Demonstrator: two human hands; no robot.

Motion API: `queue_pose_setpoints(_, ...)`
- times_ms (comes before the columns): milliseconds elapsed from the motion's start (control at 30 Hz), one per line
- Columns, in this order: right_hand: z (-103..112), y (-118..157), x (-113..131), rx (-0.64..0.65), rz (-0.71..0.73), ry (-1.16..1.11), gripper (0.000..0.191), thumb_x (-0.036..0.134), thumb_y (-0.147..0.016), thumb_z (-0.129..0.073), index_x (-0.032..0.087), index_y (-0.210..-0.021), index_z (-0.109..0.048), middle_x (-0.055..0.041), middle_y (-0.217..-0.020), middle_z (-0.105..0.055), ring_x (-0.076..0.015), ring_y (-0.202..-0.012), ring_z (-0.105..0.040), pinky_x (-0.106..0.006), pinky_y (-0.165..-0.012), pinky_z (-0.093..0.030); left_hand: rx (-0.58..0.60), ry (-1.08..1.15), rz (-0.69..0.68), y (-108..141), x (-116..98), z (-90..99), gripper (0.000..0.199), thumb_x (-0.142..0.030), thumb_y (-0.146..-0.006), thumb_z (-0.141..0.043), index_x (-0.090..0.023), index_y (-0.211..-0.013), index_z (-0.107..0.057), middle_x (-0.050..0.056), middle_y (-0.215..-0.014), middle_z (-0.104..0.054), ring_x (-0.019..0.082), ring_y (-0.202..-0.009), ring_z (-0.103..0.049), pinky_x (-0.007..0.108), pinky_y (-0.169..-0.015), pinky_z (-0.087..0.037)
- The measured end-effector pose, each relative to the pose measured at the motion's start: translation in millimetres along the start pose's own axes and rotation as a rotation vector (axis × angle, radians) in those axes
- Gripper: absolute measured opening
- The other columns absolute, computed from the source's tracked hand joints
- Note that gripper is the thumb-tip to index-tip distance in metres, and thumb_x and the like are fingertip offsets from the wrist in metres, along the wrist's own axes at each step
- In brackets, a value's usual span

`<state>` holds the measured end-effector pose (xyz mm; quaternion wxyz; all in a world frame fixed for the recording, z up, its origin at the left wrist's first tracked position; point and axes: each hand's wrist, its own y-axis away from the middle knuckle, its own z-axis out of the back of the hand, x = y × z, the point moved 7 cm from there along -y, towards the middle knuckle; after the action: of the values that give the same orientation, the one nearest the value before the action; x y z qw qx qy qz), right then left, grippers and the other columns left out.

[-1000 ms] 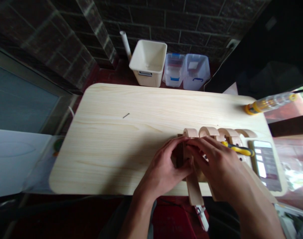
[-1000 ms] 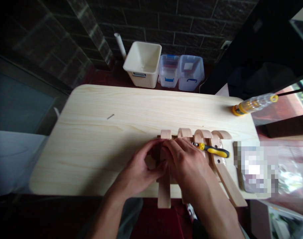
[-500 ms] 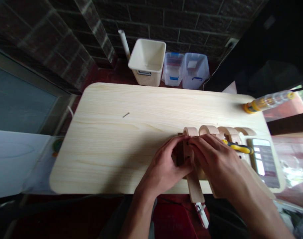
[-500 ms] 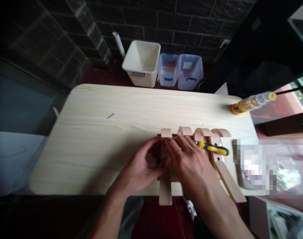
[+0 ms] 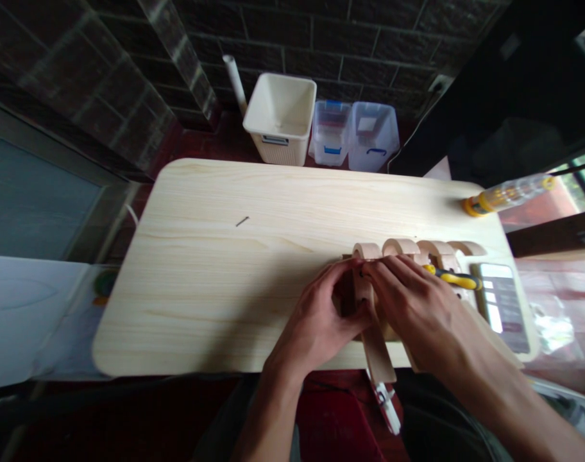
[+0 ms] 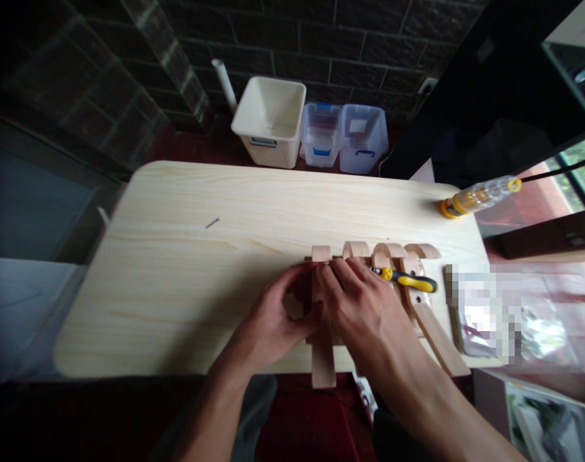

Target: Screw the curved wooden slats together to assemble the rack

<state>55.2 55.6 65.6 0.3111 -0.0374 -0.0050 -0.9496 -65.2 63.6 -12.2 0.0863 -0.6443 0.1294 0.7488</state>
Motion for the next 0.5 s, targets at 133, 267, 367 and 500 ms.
queue_pose_setpoints(133, 1.4, 0.1, 1.1, 0.002, -0.03, -0.004, 0.036, -0.005, -0.089, -0.049, 0.01, -0.116, -0.067, -0.0151, -0.107, -0.075, -0.0332, -0.095, -0.073, -0.045, -0.078, -0.066, 0.002, 0.016, -0.012, -0.8, 0.0, 0.3, 0.063, -0.018, -0.085, -0.08, -0.026, -0.145, -0.065, 0.009, -0.14, -0.074, 0.031, -0.131, -0.071, 0.05, -0.121, -0.055)
queue_pose_setpoints(267, 3.1, -0.4, 3.4, -0.061, -0.027, 0.008, 0.03, -0.003, -0.091, -0.051, 0.009, -0.112, -0.068, -0.0148, -0.102, -0.075, -0.0327, -0.09, -0.074, -0.044, -0.072, -0.066, 0.001, 0.029, -0.021, -1.7, -0.4, 0.4, 0.062, -0.019, -0.085, -0.082, -0.026, -0.145, -0.066, 0.009, -0.14, -0.075, 0.032, -0.131, -0.071, 0.051, -0.121, -0.055)
queue_pose_setpoints(367, 3.4, -2.2, 4.3, -0.086, -0.019, 0.005, 0.031, -0.006, -0.09, -0.05, 0.01, -0.109, -0.069, -0.0134, -0.098, -0.074, -0.0315, -0.088, -0.074, -0.043, -0.072, -0.066, -0.005, 0.026, -0.028, -1.9, 0.3, 0.2, 0.061, -0.02, -0.085, -0.082, -0.025, -0.144, -0.067, 0.009, -0.14, -0.075, 0.031, -0.13, -0.071, 0.05, -0.12, -0.056)
queue_pose_setpoints(500, 8.6, -4.8, 6.8, -0.124, 0.014, 0.012, 0.03, -0.007, -0.09, -0.049, 0.01, -0.103, -0.07, -0.014, -0.098, -0.076, -0.0299, -0.085, -0.074, -0.041, -0.072, -0.067, -0.004, 0.015, -0.024, -1.5, 2.4, -0.4, 0.063, -0.019, -0.085, -0.081, -0.025, -0.145, -0.066, 0.009, -0.14, -0.075, 0.031, -0.13, -0.071, 0.051, -0.121, -0.055)
